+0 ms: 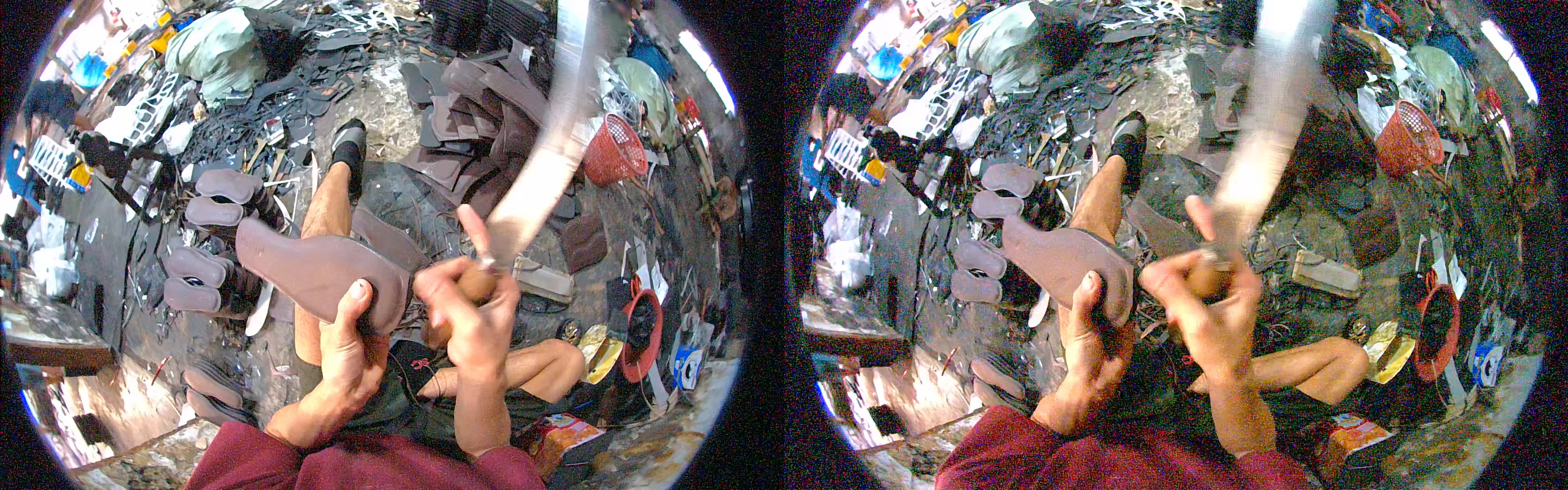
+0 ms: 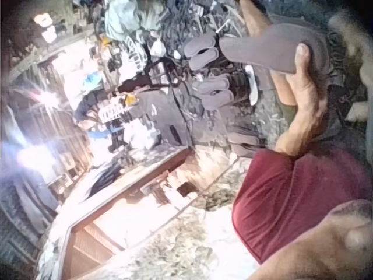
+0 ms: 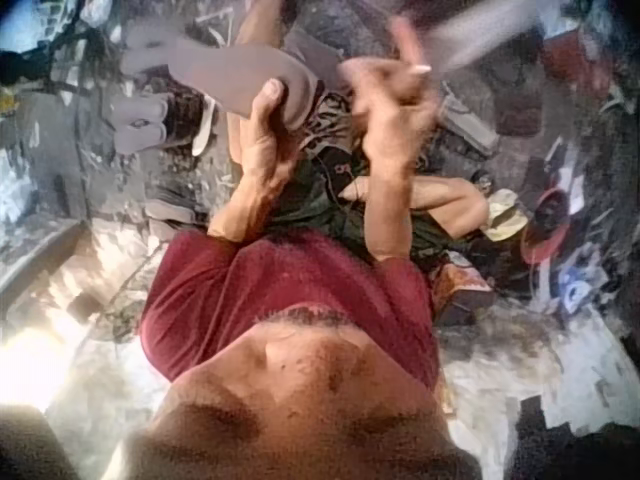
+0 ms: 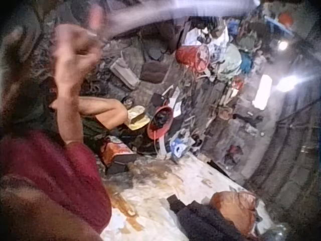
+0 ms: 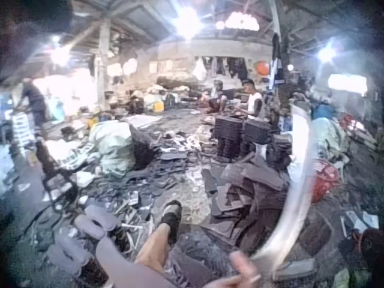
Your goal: The person sits on the floor and uses a large knife to trim the edges of multiple sandal soles. They repeatedly pick up soles, shave off excess material, and place the trimmed pieces aside.
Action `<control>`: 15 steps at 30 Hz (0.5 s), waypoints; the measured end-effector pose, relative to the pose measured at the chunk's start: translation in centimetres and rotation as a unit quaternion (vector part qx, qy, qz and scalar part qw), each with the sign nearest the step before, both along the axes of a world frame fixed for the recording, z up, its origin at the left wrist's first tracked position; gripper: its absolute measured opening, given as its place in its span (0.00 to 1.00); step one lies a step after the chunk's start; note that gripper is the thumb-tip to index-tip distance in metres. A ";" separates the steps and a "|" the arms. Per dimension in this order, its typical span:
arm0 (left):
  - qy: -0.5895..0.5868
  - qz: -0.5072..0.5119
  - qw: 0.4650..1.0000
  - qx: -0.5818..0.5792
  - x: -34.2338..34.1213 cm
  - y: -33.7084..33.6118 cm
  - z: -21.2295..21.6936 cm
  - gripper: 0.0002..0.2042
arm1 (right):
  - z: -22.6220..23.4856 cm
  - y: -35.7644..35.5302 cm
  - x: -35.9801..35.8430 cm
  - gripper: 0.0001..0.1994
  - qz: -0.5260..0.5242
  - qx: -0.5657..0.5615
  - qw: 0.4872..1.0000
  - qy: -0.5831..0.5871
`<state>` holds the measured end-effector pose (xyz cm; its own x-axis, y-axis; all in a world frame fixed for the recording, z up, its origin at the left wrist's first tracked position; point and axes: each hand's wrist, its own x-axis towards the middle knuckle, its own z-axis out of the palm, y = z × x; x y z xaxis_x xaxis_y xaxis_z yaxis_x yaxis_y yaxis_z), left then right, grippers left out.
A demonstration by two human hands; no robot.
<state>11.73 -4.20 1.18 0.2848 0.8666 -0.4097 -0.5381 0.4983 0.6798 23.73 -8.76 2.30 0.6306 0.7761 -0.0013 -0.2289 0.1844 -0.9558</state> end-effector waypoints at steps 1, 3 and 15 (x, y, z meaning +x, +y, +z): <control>-0.003 -0.012 1.000 0.015 -0.4 0.5 -0.7 0.36 | 0.1 0.8 0.4 0.29 -0.088 -0.040 0.995 0.020; 0.114 -0.078 0.985 0.101 -2.7 2.6 -1.1 0.36 | -1.4 0.5 4.1 0.28 -0.138 -0.041 0.989 0.039; -0.160 -0.031 0.981 0.105 -0.9 7.0 -2.1 0.43 | -4.2 3.9 2.8 0.11 -0.163 0.061 0.950 0.261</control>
